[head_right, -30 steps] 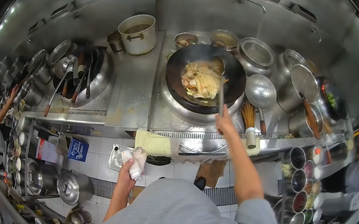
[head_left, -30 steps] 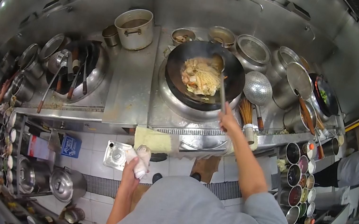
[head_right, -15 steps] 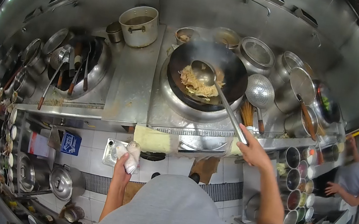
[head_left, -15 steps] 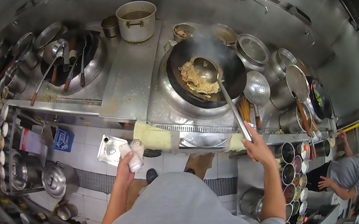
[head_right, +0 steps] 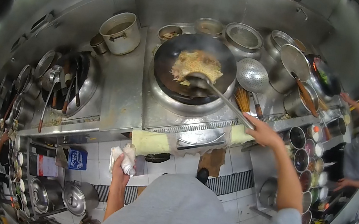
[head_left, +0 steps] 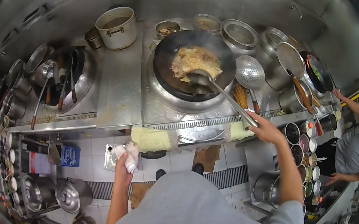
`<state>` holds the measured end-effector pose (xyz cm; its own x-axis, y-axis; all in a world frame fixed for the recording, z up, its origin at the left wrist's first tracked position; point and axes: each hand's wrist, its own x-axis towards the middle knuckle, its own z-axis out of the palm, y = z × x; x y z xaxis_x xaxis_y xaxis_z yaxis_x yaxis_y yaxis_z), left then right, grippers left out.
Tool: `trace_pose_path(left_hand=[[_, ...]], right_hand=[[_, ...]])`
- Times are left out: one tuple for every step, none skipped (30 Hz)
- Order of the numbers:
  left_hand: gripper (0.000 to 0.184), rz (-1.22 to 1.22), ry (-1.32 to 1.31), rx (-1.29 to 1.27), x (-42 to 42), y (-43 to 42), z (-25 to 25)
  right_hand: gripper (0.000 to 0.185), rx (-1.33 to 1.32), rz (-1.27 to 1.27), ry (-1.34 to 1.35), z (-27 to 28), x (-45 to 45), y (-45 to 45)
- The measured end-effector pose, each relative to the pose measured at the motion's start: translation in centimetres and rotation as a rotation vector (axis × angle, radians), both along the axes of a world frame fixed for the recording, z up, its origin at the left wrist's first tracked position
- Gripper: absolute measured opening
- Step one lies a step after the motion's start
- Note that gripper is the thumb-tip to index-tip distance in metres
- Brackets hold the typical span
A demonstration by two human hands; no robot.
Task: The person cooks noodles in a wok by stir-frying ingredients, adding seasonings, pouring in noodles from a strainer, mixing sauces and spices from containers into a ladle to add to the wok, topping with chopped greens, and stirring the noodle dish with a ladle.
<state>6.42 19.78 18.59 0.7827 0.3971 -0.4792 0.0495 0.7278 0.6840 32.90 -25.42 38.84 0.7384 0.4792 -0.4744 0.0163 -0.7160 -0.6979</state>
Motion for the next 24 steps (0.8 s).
trace_pose_path(left_hand=[[0.04, -0.004, -0.002, 0.001, 0.1, -0.6, 0.2], [0.041, 0.005, 0.01, 0.026, 0.3, -1.1, 0.7], [0.041, 0.018, 0.019, 0.052, 0.5, -1.3, 1.0], [0.041, 0.025, 0.016, 0.054, 0.5, -1.2, 0.7], [0.04, 0.022, 0.024, 0.032, 0.1, -1.3, 0.1], [0.04, 0.018, 0.031, 0.011, -0.3, -1.4, -0.5], [0.042, -0.003, 0.012, -0.008, -0.2, -1.9, -0.7], [0.042, -0.001, 0.006, -0.003, -0.2, -2.2, -0.3], [0.042, -0.019, 0.015, 0.007, -0.3, -2.4, 0.4], [0.043, -0.037, 0.025, 0.015, -0.3, -2.6, 1.1], [0.044, -0.035, 0.022, 0.042, -0.4, -2.7, 1.7], [0.044, -0.03, 0.02, 0.04, -0.5, -2.8, 1.6], [0.044, -0.03, 0.024, 0.05, -0.8, -2.8, 1.6], [0.044, -0.032, 0.027, 0.062, -0.9, -2.8, 1.6], [0.044, -0.03, 0.025, 0.061, -0.9, -2.8, 1.8], [0.044, -0.032, 0.035, 0.06, -0.9, -2.9, 2.1], [0.044, -0.032, 0.043, 0.058, -0.9, -2.9, 2.3], [0.044, -0.028, 0.037, 0.057, -0.9, -2.8, 2.2], [0.044, -0.032, 0.029, 0.05, -0.9, -2.6, 2.0], [0.044, -0.037, 0.022, 0.039, -1.0, -2.6, 1.6], [0.044, -0.032, 0.02, 0.031, -1.1, -2.8, 1.2], [0.044, -0.015, 0.013, 0.018, -1.0, -2.7, 0.9], [0.044, 0.004, 0.007, 0.008, -0.9, -2.5, 0.6], [0.044, 0.015, 0.007, 0.006, -1.0, -2.3, 0.9]], right_hand=[[0.065, 0.043, -0.124, -0.022, -1.8, 0.6, 0.8], [0.063, 0.088, -0.245, -0.043, -4.2, 1.4, 1.4], [0.063, 0.093, -0.243, -0.047, -8.8, 3.0, 2.0], [0.065, 0.159, -0.189, -0.625, -14.7, 4.9, 2.6], [0.066, 0.222, -0.121, -1.197, -17.8, 5.6, 3.0], [0.066, 0.225, -0.117, -1.194, -16.5, 4.8, 4.7], [0.067, 0.406, -0.39, -0.541, -12.9, 3.5, 7.8], [0.068, 0.543, -0.622, 0.138, -10.8, 3.1, 9.6], [0.07, 0.684, -0.58, 0.275, -10.3, 4.4, 8.6], [0.07, 0.688, -0.575, 0.273, -10.1, 5.0, 8.6], [0.068, 0.692, -0.551, 0.231, -9.8, 5.6, 8.7], [0.067, 0.693, -0.528, 0.192, -9.6, 6.1, 8.8], [0.067, 0.552, -0.461, -0.01, -10.5, 7.0, 9.4], [0.067, 0.551, -0.46, -0.01, -11.3, 7.9, 10.1], [0.067, 0.315, -0.479, -0.14, -11.5, 8.5, 11.4], [0.067, 0.079, -0.493, -0.269, -11.7, 8.8, 12.7], [0.046, 0.216, -0.554, -0.244, -11.5, 7.7, 14.3], [0.046, 0.218, -0.549, -0.25, -11.6, 7.5, 15.1], [0.028, 0.698, -0.66, 0.218, -12.0, 7.6, 15.6], [0.011, 1.158, -0.728, 0.712, -12.5, 7.8, 15.8], [0.013, 1.418, -0.655, 0.995, -12.5, 8.0, 15.8], [0.013, 1.409, -0.647, 0.995, -12.5, 7.9, 15.7], [0.013, 1.367, -0.594, 0.924, -12.7, 7.4, 15.6], [0.013, 1.325, -0.543, 0.855, -11.5, 6.0, 15.9]])
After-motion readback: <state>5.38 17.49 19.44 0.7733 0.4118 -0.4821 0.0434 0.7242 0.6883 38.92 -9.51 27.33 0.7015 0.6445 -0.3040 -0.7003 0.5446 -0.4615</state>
